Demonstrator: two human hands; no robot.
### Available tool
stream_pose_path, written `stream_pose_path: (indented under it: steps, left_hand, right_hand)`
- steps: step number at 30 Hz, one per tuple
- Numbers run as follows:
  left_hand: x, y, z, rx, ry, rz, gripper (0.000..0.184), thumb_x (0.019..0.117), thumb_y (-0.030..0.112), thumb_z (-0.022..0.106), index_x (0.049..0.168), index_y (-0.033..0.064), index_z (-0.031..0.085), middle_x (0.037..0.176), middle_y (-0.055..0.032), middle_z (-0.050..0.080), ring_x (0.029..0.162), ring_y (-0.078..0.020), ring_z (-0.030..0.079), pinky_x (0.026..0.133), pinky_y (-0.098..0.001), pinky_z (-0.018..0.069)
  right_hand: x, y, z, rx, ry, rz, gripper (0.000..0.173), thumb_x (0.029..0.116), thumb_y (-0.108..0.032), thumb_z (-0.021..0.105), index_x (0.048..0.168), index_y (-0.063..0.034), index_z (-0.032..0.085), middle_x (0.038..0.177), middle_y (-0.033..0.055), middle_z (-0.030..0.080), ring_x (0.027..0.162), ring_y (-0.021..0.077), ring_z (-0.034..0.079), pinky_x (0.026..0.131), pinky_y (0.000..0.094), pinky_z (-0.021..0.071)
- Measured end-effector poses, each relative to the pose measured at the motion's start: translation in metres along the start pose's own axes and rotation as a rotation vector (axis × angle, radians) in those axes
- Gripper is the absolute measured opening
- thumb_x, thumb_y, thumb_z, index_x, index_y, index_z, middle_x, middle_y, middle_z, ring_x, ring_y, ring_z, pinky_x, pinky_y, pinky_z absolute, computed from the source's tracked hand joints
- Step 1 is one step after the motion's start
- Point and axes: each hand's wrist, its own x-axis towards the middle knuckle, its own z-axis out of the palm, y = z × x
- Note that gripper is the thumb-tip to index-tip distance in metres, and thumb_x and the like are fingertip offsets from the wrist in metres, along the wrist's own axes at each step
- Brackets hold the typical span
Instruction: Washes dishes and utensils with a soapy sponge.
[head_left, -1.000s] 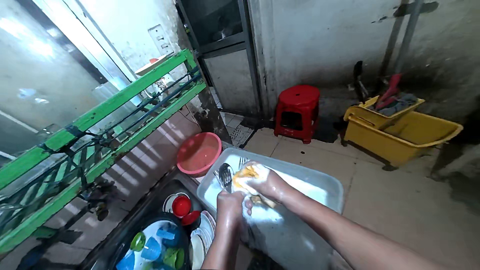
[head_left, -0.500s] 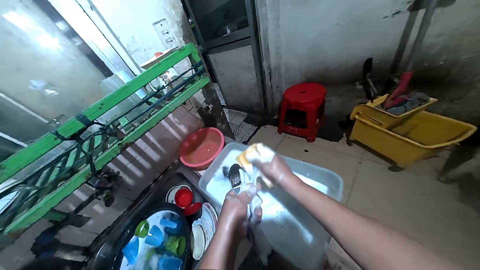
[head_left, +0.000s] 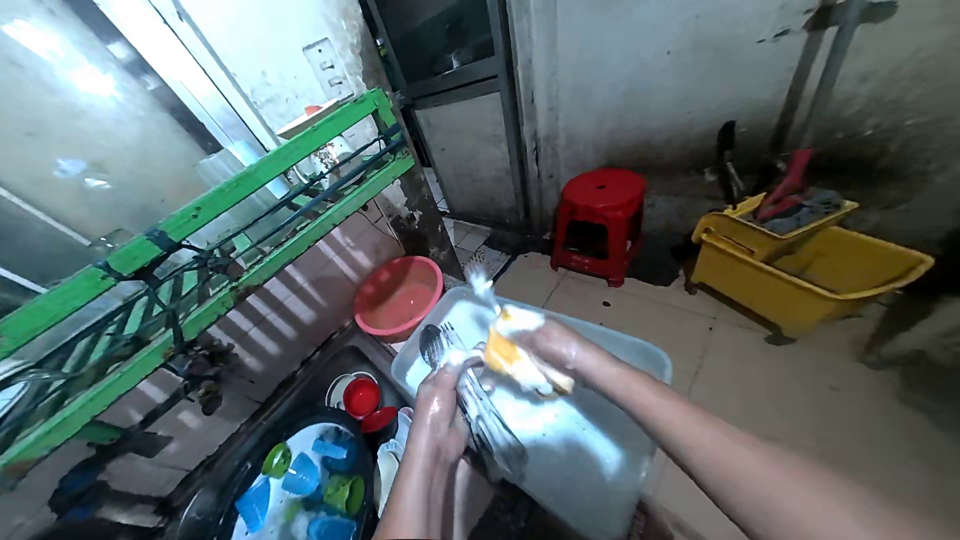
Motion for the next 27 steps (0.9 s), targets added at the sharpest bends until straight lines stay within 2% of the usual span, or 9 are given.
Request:
stream_pose_path:
  steps: [3, 6, 9, 13, 16, 20, 23, 25, 27]
  left_hand:
    - [0.005, 0.001, 0.002, -0.095, -0.072, -0.036, 0.020, 0.1029, 0.008, 0.055, 0.116, -0.0052, 0.062, 0.100, -0.0205, 0.071, 0.092, -0.0282, 0.071, 0.084, -0.0435, 0.0603]
    - [0.014, 0.004, -0.004, -0.163, 0.038, -0.051, 0.015, 0.1037, 0.010, 0.054, 0.110, -0.0021, 0.061, 0.080, -0.0152, 0.067, 0.072, -0.0261, 0.069, 0.071, -0.0430, 0.0619]
    - [0.027, 0.011, -0.017, -0.140, 0.166, -0.088, 0.022, 0.1085, 0.019, 0.046, 0.108, 0.0019, 0.059, 0.065, -0.0060, 0.051, 0.050, -0.0176, 0.054, 0.051, -0.0359, 0.0565]
    - [0.032, 0.012, -0.024, -0.069, 0.118, -0.277, 0.014, 0.1053, 0.012, 0.048, 0.110, 0.0019, 0.056, 0.076, -0.0106, 0.058, 0.057, -0.0206, 0.060, 0.053, -0.0360, 0.0566]
    - [0.026, 0.002, -0.018, -0.012, 0.074, -0.331, 0.017, 0.1016, 0.001, 0.047, 0.115, -0.0016, 0.058, 0.079, -0.0115, 0.060, 0.057, -0.0192, 0.060, 0.050, -0.0327, 0.0553]
    - [0.013, -0.005, -0.003, 0.202, -0.009, -0.348, 0.008, 0.1042, 0.000, 0.048, 0.112, -0.0003, 0.049, 0.079, -0.0105, 0.061, 0.054, -0.0149, 0.060, 0.047, -0.0270, 0.0535]
    - [0.004, -0.006, 0.013, 0.299, -0.023, -0.321, 0.006, 0.1030, -0.001, 0.050, 0.109, -0.0006, 0.049, 0.074, -0.0091, 0.062, 0.048, -0.0125, 0.058, 0.043, -0.0249, 0.0511]
    - [0.002, -0.006, 0.017, 0.312, 0.003, -0.247, 0.006, 0.1042, 0.002, 0.052, 0.108, -0.0017, 0.052, 0.073, -0.0079, 0.061, 0.046, -0.0101, 0.055, 0.041, -0.0221, 0.0488]
    - [0.001, -0.006, 0.019, 0.297, 0.023, -0.150, 0.005, 0.1031, 0.001, 0.055, 0.105, -0.0029, 0.054, 0.072, -0.0067, 0.059, 0.045, -0.0076, 0.051, 0.041, -0.0195, 0.0451]
  right_hand:
    - [-0.011, -0.008, 0.013, -0.291, -0.351, 0.093, 0.048, 0.1068, -0.035, 0.053, 0.135, 0.0029, 0.058, 0.127, 0.0280, 0.062, 0.119, 0.0384, 0.060, 0.105, 0.0567, 0.0439]
    - [-0.016, -0.007, 0.017, -0.509, -0.583, 0.100, 0.051, 0.1058, -0.035, 0.056, 0.140, 0.0029, 0.053, 0.133, 0.0309, 0.058, 0.126, 0.0426, 0.056, 0.107, 0.0610, 0.0403]
    - [-0.003, 0.025, 0.007, -0.702, -0.546, 0.107, 0.061, 0.0941, -0.026, 0.073, 0.144, -0.0006, 0.048, 0.133, 0.0288, 0.058, 0.123, 0.0442, 0.057, 0.101, 0.0633, 0.0451]
    - [0.011, 0.056, -0.005, -0.971, -0.423, 0.179, 0.053, 0.0951, -0.011, 0.067, 0.145, -0.0008, 0.050, 0.145, 0.0279, 0.052, 0.134, 0.0476, 0.051, 0.106, 0.0683, 0.0413]
    - [0.012, 0.035, -0.007, -0.592, -0.298, 0.187, 0.043, 0.0966, -0.015, 0.068, 0.136, -0.0004, 0.058, 0.130, 0.0250, 0.062, 0.123, 0.0385, 0.059, 0.104, 0.0574, 0.0451]
    - [0.000, 0.001, -0.003, 0.105, -0.128, 0.058, 0.042, 0.0909, -0.005, 0.075, 0.131, -0.0039, 0.060, 0.108, 0.0140, 0.068, 0.093, 0.0212, 0.068, 0.083, 0.0384, 0.0568]
    - [0.005, -0.007, 0.003, -0.107, -0.062, -0.179, 0.041, 0.0871, -0.005, 0.078, 0.126, -0.0008, 0.065, 0.124, 0.0167, 0.066, 0.114, 0.0272, 0.064, 0.101, 0.0453, 0.0505]
    - [0.011, -0.002, 0.003, -0.055, 0.100, -0.164, 0.036, 0.0884, -0.006, 0.078, 0.122, -0.0012, 0.068, 0.118, 0.0186, 0.069, 0.109, 0.0306, 0.066, 0.099, 0.0516, 0.0515]
    - [0.009, 0.000, 0.007, 0.240, 0.242, -0.106, 0.036, 0.0902, -0.002, 0.075, 0.125, 0.0007, 0.064, 0.111, 0.0178, 0.070, 0.098, 0.0268, 0.068, 0.089, 0.0470, 0.0558]
